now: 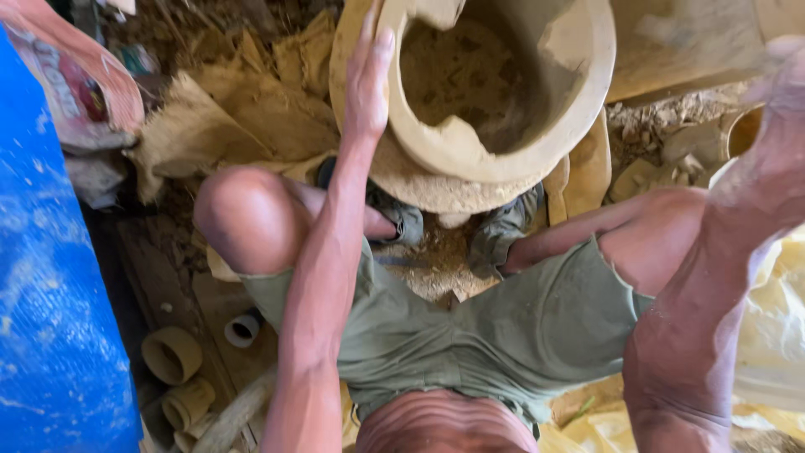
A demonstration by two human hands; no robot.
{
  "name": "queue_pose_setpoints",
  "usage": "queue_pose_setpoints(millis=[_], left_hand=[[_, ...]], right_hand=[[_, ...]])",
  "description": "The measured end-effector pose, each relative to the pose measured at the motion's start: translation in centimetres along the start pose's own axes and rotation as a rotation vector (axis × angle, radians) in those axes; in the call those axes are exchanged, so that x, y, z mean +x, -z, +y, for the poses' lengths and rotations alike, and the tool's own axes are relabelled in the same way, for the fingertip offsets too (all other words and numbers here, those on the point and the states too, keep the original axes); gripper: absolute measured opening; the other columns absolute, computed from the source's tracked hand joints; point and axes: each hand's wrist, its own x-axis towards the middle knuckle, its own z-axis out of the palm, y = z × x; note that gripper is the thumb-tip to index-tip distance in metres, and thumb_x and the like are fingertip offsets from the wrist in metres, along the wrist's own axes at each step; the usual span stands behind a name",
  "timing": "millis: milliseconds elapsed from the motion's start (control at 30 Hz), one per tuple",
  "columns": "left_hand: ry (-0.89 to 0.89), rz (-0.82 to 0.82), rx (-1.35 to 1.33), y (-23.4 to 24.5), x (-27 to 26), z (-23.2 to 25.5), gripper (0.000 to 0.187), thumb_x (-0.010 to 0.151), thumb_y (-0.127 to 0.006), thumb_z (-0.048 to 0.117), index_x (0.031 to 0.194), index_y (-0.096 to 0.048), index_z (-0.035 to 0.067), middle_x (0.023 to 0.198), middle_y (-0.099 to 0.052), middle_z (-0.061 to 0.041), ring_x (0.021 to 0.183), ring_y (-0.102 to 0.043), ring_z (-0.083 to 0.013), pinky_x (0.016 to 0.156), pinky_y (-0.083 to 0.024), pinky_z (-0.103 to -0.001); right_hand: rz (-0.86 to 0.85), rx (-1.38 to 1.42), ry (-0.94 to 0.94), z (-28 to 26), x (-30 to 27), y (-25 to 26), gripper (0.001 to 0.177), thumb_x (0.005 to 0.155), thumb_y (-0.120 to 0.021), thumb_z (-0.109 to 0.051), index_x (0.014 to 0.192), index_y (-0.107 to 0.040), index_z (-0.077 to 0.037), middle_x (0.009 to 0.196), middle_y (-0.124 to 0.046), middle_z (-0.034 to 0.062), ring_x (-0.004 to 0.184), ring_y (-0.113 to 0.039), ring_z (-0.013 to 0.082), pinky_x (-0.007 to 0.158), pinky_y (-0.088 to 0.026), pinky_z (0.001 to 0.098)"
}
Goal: The person shapes a large clay vessel using a wooden paddle and a small scraper.
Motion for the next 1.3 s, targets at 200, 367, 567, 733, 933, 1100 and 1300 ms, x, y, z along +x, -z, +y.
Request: queue_pose_setpoints(millis=[200,367,567,733,933,1100,1300], left_hand=[[0.02,-0.124,0.564,0.1,-1.5,7.4,0.077,0.119,-0.031,0.058,0.166,-0.008,0.002,0.177,-0.02,-0.019,0.167,-0.018,-0.0331,0.14,-0.015,-0.045],[-0.207,-0.6,1.118,-1.3,-1.3,13.8,0.097,0.099,-0.051,0.068,0.166,-0.018,0.006,0.173,-0.025,-0.019,0.16,-0.015,-0.0358,0.126,0.002,-0.06],[-0.364,-0.799,1.209,-4.3,-3.6,14.3,0.111,0.074,-0.05,0.09,0.142,-0.055,0.003,0.147,-0.055,-0.009,0.152,-0.028,-0.0323,0.122,0.005,-0.063],[-0.313,-0.864,1.151,-5.1,-4.9,13.3,0.079,0.093,-0.052,0.078,0.122,-0.074,0.008,0.097,-0.069,-0.003,0.117,-0.058,-0.0239,0.125,0.001,-0.069],[-0.373,-0.711,1.068,-5.8,-5.7,12.3,0.071,0.091,-0.05,0.077,0.093,-0.079,0.012,0.08,-0.066,0.003,0.099,-0.061,-0.0198,0.124,-0.005,-0.067],[-0.397,-0.679,1.02,-6.1,-5.9,12.4,0.069,0.091,-0.052,0.076,0.094,-0.079,0.012,0.076,-0.064,0.003,0.097,-0.06,-0.0201,0.125,-0.007,-0.064],[-0.354,-0.703,1.003,-5.8,-5.5,13.0,0.063,0.087,-0.062,0.07,0.093,-0.08,0.01,0.077,-0.066,0.001,0.098,-0.06,-0.0224,0.126,-0.005,-0.065]], right_hand=[[0.026,0.705,-0.257,-3.7,4.5,-5.4,0.04,0.125,-0.039,-0.031,0.129,-0.058,0.004,0.096,-0.065,0.0148,0.074,-0.066,0.0212,0.065,-0.055,0.0287],[0.001,1.416,-0.559,-5.1,4.9,-8.7,0.051,0.12,-0.05,-0.041,0.117,-0.067,0.007,0.066,-0.056,0.0055,0.05,-0.052,0.008,0.047,-0.043,0.0234],[-0.064,1.43,-0.574,-5.1,4.7,-9.4,0.029,0.126,-0.055,-0.025,0.113,-0.055,0.0,0.095,-0.058,0.0097,0.082,-0.059,0.0229,0.079,-0.052,0.034],[-0.059,1.575,-0.713,-5.0,4.2,-9.5,0.016,0.117,-0.061,-0.02,0.116,-0.059,-0.004,0.086,-0.059,0.0077,0.075,-0.057,0.0177,0.074,-0.051,0.0331],[-0.085,1.694,-0.706,-3.4,2.5,-9.7,0.062,0.122,-0.038,-0.047,0.082,-0.054,-0.002,0.068,-0.047,0.0073,0.063,-0.045,0.0209,0.072,-0.045,0.0351],[-0.058,1.71,-0.794,-3.2,1.4,-9.6,0.079,0.12,-0.026,-0.049,0.055,-0.036,-0.006,0.055,-0.039,0.0091,0.058,-0.043,0.0251,0.068,-0.043,0.0369],[-0.086,1.679,-0.741,-3.0,0.8,-9.9,0.078,0.119,-0.025,-0.049,0.052,-0.033,-0.008,0.054,-0.037,0.0102,0.057,-0.043,0.0266,0.07,-0.044,0.0389]])
